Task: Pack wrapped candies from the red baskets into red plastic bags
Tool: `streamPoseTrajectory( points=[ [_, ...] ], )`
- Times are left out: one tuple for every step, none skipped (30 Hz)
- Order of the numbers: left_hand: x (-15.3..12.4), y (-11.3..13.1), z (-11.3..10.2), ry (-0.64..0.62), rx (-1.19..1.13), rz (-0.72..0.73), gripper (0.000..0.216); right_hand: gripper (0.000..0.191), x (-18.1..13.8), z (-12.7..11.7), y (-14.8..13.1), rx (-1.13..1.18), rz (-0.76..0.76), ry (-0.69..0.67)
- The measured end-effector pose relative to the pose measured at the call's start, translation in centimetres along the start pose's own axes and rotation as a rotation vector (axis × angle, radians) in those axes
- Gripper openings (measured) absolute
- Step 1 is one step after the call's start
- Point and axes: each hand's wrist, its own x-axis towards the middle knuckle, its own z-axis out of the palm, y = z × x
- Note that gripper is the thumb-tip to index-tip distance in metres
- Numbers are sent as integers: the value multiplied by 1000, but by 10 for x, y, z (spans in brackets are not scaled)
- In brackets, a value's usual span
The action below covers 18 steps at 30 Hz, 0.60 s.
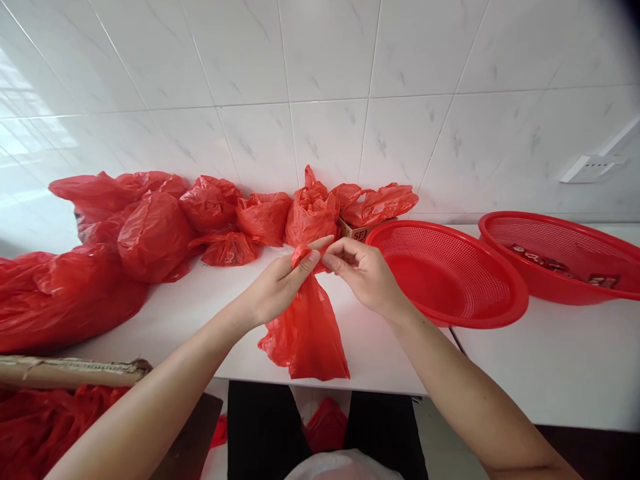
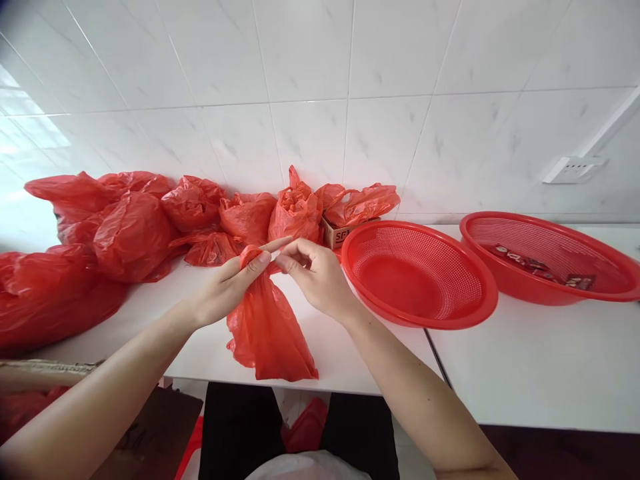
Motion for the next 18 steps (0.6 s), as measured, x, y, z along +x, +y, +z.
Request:
streamPoseTrajectory(
  points=[
    [1, 1, -2, -18, 13, -49, 35, 20, -2, 1, -3, -33, -33, 66],
    [2, 2, -5, -50, 18, -104, 37, 18, -6, 1, -8, -78, -64, 126],
    [2, 3, -8, -95, 11, -152, 38, 17, -9, 2, -13, -123, -93, 157],
    [3, 5, -11, -153, -6, -179, 38, 16, -14, 3, -19, -161, -129, 151],
    [4, 7, -14, -217, -28, -179, 37, 15, -18, 3, -24, -188, -169, 112],
    [4, 8, -17, -277, -43, -158, 34, 13, -22, 5, -27, -202, -211, 53],
    [4, 10, -20, -323, -40, -126, 31, 11, -24, 6, -29, -207, -246, -3],
    [3, 11, -22, -352, -11, -94, 28, 8, -26, 7, -29, -205, -271, -35],
    [3, 11, -23, -366, 35, -73, 23, 7, -26, 8, -27, -190, -277, -34],
    [2, 11, -22, -369, 92, -58, 18, 10, -24, 10, -22, -159, -262, -12],
    [0, 10, -21, -359, 158, -39, 15, 15, -22, 11, -15, -113, -217, 7],
    [-1, 7, -19, -333, 239, -14, 14, 19, -19, 12, -7, -60, -154, 15],
    [-2, 4, -17, -285, 334, 23, 14, 23, -16, 14, 2, -9, -80, 10],
    [-4, 0, -15, -212, 443, 74, 16, 25, -13, 15, 11, 38, -3, -7],
    [-5, -5, -12, -124, 561, 137, 18, 27, -11, 17, 19, 77, 65, -30],
    [-6, -10, -10, -35, 681, 205, 20, 27, -10, 19, 26, 111, 117, -53],
    [-7, -15, -8, 43, 785, 274, 23, 28, -10, 21, 32, 145, 150, -78],
    [-7, -19, -7, 101, 862, 343, 25, 28, -10, 22, 35, 183, 168, -107]
  ],
)
